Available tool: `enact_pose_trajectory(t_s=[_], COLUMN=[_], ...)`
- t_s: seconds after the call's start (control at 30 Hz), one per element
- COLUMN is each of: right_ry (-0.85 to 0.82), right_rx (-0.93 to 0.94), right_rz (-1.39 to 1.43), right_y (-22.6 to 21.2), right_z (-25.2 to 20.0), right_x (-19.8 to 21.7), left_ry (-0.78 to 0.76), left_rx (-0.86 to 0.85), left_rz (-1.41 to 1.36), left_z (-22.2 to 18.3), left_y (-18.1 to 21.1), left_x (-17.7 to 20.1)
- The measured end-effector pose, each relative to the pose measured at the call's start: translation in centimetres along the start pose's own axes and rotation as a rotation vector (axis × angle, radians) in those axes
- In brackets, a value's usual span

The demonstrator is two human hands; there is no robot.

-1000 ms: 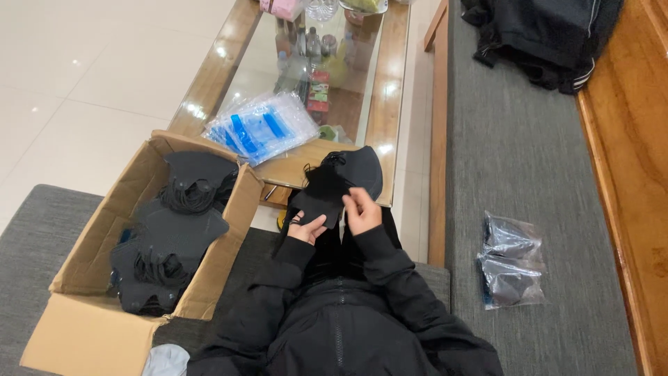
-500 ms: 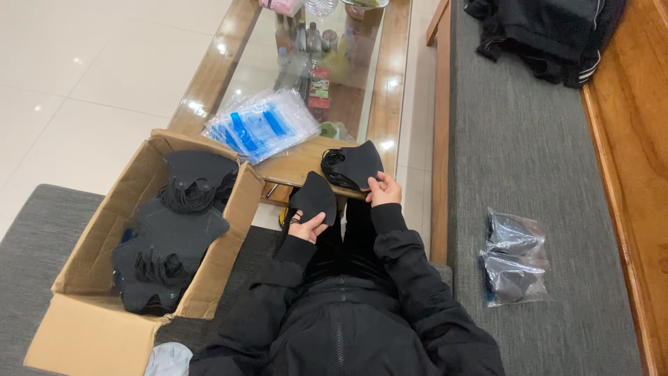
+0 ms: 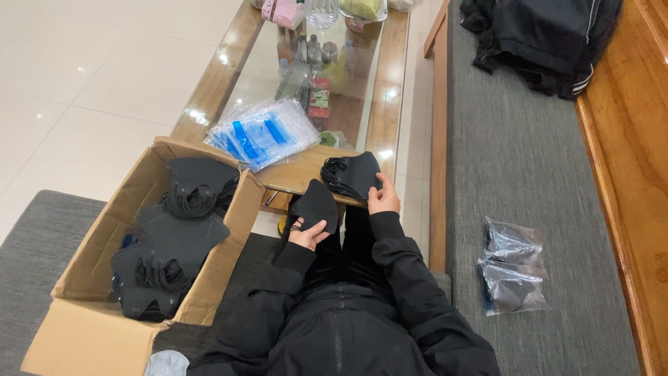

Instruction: Inspecting and sorting black face masks from a cardboard box

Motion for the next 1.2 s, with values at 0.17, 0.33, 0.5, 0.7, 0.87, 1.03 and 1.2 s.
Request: enact_pose_trajectory(t_s=[0.17,0.33,0.5,0.7,0.87,1.03,1.2], right_ry=[0.013,0.028,0.016,0.075,-0.102,-0.205,-0.164], right_rx=[-0.017,-0.012,-0.020,0.174,0.293,0.376,0.419], right_rz=[-0.047,-0.072,-0.102,-0.053,0.177,0.244,0.237], right_y=[1.4,2.1,2.3,-1.9,-1.4,-0.8,0.3], right_z=[1.1,1.4,1.5,-3.6,-5.3,-5.8,-5.3], right_x=[-0.7,-1.0,-0.9,-0.2,-2.6,-4.6,-5.1], left_ry=[0.002,-0.015,-0.029,-0.055,-0.074,-0.092,-0.106], left_rx=[0.002,-0.032,-0.011,0.008,0.006,-0.011,-0.086], left_rz=[-0.009,0.007,0.028,0.050,0.075,0.101,0.140], left_z=[-1.3,-1.7,-0.2,-0.3,0.5,-0.6,-0.8], left_y=[0.6,1.2,-0.3,-0.4,-1.2,-0.5,-0.4], left_x=[-1.0,-1.8,0.0,0.2,0.7,-0.1,-0.8])
Point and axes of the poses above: each hand's wrist, its own z-axis towards the middle knuckle, its own x-axis out of the back of the hand, y = z × x, the point moved 1 cm from there along z, towards the middle knuckle, and after that the axes turned 14 degrees about -y, right-handed, at the moved point
